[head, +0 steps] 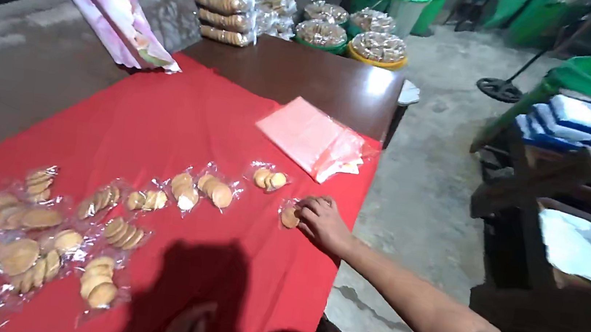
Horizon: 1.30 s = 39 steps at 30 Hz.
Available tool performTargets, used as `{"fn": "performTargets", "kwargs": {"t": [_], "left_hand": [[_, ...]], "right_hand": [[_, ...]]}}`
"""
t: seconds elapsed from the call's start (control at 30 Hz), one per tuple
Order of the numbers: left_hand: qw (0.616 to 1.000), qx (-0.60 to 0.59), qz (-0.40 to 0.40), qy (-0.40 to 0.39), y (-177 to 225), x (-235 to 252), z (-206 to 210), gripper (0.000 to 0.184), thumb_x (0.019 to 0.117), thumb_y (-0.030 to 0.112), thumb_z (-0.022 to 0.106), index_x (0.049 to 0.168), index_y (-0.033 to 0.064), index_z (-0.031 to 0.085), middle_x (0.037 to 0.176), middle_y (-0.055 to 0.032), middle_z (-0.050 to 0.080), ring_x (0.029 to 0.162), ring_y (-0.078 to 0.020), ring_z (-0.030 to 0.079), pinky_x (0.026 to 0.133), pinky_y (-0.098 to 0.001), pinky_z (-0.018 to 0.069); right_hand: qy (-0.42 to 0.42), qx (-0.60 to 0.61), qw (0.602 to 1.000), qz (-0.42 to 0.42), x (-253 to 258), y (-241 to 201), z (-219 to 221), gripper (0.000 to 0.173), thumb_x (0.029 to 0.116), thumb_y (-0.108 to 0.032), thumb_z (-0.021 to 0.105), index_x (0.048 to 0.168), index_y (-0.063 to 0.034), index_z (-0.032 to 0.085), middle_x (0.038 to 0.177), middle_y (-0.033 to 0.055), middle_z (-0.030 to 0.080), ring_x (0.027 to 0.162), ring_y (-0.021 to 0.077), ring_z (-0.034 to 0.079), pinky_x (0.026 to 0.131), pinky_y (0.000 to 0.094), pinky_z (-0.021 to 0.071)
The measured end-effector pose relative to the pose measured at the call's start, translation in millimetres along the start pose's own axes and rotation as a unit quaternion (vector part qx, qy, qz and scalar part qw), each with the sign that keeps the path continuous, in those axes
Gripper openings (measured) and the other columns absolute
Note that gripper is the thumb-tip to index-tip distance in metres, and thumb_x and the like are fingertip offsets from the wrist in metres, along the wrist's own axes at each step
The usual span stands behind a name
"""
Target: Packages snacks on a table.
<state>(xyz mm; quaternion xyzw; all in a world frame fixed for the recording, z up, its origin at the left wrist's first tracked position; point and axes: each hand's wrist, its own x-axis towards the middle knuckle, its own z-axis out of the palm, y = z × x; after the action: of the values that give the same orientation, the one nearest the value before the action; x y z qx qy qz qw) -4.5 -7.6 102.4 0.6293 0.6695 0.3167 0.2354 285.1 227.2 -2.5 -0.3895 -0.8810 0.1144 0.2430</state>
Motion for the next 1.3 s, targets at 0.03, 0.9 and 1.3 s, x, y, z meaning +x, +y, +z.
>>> {"fn": "performTargets", "kwargs": {"t": [0.03,0.9,1.3], "left_hand": [[0.999,-0.031,-0.022,0.000,11,46,22,0.032,0.1035,0.005,0.042,0.118,-0.0097,0.066,0.108,-0.0205,0.071,0.098,-0.0249,0.069,0.091,-0.0412,0.0550],[0.928,-0.120,-0.352,-0.038,27,163,136,0.049,0.1004,0.018,0.063,0.142,-0.0051,0.050,0.131,-0.0235,0.063,0.122,-0.0301,0.062,0.108,-0.0449,0.0461],[0.977,-0.030,-0.116,-0.175,50,181,113,0.029,0.1041,0.012,0.053,0.127,-0.0034,0.062,0.121,-0.0202,0.068,0.114,-0.0299,0.066,0.103,-0.0450,0.0498]], "right_hand": [[0.007,0.033,0.999,-0.006,12,4,-9,0.022,0.1003,-0.021,0.060,0.109,-0.0041,0.072,0.116,0.0177,0.071,0.115,0.0367,0.066,0.101,0.0585,0.0473],[-0.311,0.349,0.882,0.057,138,71,-22,0.011,0.0982,-0.004,0.062,0.106,0.0032,0.066,0.091,0.0140,0.066,0.084,0.0204,0.064,0.081,0.0433,0.0524],[-0.212,0.147,0.838,-0.480,54,27,-27,0.015,0.0939,-0.011,0.066,0.107,-0.0066,0.071,0.099,0.0134,0.073,0.089,0.0315,0.073,0.075,0.0472,0.0609]]}}
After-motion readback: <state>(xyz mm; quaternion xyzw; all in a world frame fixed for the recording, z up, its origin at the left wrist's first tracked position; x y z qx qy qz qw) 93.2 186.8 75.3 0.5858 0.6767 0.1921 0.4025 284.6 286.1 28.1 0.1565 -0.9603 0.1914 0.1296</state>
